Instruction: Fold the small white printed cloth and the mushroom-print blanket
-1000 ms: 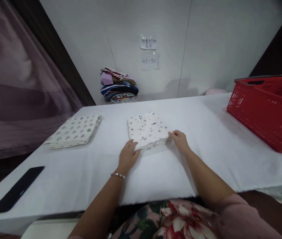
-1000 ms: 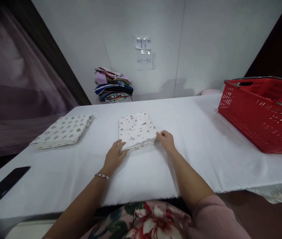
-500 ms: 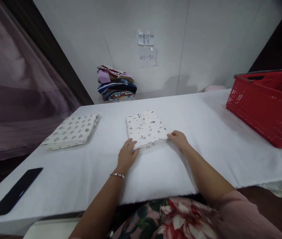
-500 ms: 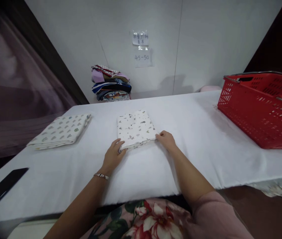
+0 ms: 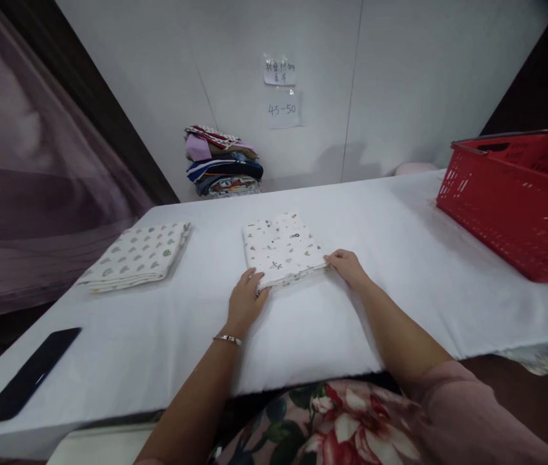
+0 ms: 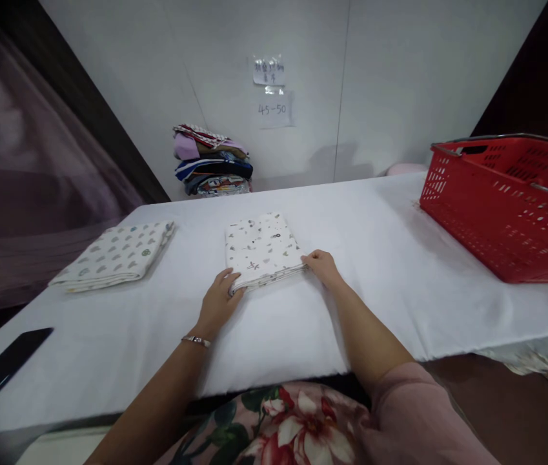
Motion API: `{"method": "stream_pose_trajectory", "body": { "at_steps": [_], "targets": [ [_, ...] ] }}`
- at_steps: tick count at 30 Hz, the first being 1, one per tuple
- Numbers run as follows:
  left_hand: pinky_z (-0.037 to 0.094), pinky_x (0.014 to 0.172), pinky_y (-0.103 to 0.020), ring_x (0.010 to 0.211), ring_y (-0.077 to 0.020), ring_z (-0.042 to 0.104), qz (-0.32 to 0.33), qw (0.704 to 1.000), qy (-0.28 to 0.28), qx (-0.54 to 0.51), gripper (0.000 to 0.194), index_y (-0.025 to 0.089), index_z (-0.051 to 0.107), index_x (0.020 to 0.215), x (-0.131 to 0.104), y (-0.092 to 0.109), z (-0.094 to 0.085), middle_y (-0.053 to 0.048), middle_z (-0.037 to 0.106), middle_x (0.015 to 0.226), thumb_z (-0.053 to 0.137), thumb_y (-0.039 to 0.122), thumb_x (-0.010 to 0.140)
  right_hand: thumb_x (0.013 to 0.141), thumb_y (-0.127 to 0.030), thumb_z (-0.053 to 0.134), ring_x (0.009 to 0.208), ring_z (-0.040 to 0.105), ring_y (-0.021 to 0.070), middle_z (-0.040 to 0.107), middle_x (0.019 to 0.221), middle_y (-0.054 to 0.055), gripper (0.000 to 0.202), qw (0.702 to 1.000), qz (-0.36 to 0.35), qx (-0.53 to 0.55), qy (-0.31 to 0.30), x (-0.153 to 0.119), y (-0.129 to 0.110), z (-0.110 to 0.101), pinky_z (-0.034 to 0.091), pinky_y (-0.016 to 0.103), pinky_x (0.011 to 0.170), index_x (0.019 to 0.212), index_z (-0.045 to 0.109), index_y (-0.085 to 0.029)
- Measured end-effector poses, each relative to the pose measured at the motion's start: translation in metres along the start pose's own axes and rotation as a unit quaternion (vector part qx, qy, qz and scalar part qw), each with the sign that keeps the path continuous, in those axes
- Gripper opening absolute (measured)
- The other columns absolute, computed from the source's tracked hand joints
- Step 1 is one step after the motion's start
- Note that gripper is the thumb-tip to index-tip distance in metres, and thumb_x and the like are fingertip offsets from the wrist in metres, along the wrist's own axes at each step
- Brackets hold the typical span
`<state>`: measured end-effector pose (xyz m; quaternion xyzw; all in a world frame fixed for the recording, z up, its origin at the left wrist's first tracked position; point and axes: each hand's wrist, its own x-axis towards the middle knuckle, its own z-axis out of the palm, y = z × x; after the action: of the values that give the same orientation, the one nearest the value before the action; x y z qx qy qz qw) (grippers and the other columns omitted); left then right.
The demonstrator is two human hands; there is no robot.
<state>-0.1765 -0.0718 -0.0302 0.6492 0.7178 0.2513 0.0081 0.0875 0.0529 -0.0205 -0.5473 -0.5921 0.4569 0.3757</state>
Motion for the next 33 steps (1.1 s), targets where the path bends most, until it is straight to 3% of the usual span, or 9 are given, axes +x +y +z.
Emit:
{"method": "stream_pose_trajectory", "body": {
  "at_steps": [7,11,19,27,33],
  "targets": [
    [0.044,0.096,-0.035,0.116,-0.0228,0.05,-0.001,1.0,-0.001,0.001,0.037,0.024,0.054,0.117,0.0,-0.001,0.0,-0.004,0.044,0.136,0.051,0.035,0.082,0.067,-0.043,0.057,0.063,0.052,0.0152,0.061,0.068,0.0,0.022,0.991,-0.019,-0.13,0.041,0.003,0.006,0.002,0.036,0.026,0.056,0.068,0.059,-0.021],
    [0.044,0.096,-0.035,0.117,-0.0226,0.049,0.005,1.0,0.003,0.005,0.037,0.024,0.053,0.117,0.0,-0.002,0.001,-0.005,0.044,0.135,0.05,0.034,0.082,0.071,-0.044,0.054,0.065,0.054,0.0165,0.063,0.069,0.001,0.023,0.983,-0.019,-0.184,0.016,0.003,0.006,0.002,0.035,0.027,0.057,0.066,0.059,-0.022],
    [0.047,0.09,-0.036,0.107,-0.0224,0.055,-0.01,0.999,0.016,0.028,0.035,0.024,0.054,0.116,0.0,0.002,0.0,-0.005,0.042,0.137,0.048,0.035,0.083,0.07,-0.042,0.054,0.061,0.051,0.0154,0.058,0.062,-0.001,0.023,0.986,-0.041,-0.158,0.023,0.004,0.01,0.005,0.034,0.026,0.056,0.062,0.053,-0.021],
    [0.039,0.098,-0.041,0.121,-0.0262,0.043,0.077,0.992,0.059,0.085,0.033,0.02,0.057,0.114,0.0,0.006,0.0,-0.01,0.046,0.133,0.049,0.026,0.082,0.07,-0.042,0.053,0.06,0.05,0.0142,0.056,0.061,-0.002,0.023,0.989,-0.071,-0.117,0.047,0.005,0.011,0.008,0.035,0.025,0.056,0.062,0.053,-0.021],
    [0.042,0.088,-0.037,0.105,-0.0226,0.053,0.09,0.99,0.067,0.087,0.03,0.02,0.059,0.11,0.001,0.009,-0.003,-0.007,0.062,0.109,0.046,0.02,0.083,0.068,-0.044,0.055,0.054,0.046,0.0124,0.053,0.056,-0.003,0.024,0.994,-0.058,-0.076,0.049,0.003,0.011,0.009,0.034,0.024,0.053,0.063,0.053,-0.02]
  ]
}}
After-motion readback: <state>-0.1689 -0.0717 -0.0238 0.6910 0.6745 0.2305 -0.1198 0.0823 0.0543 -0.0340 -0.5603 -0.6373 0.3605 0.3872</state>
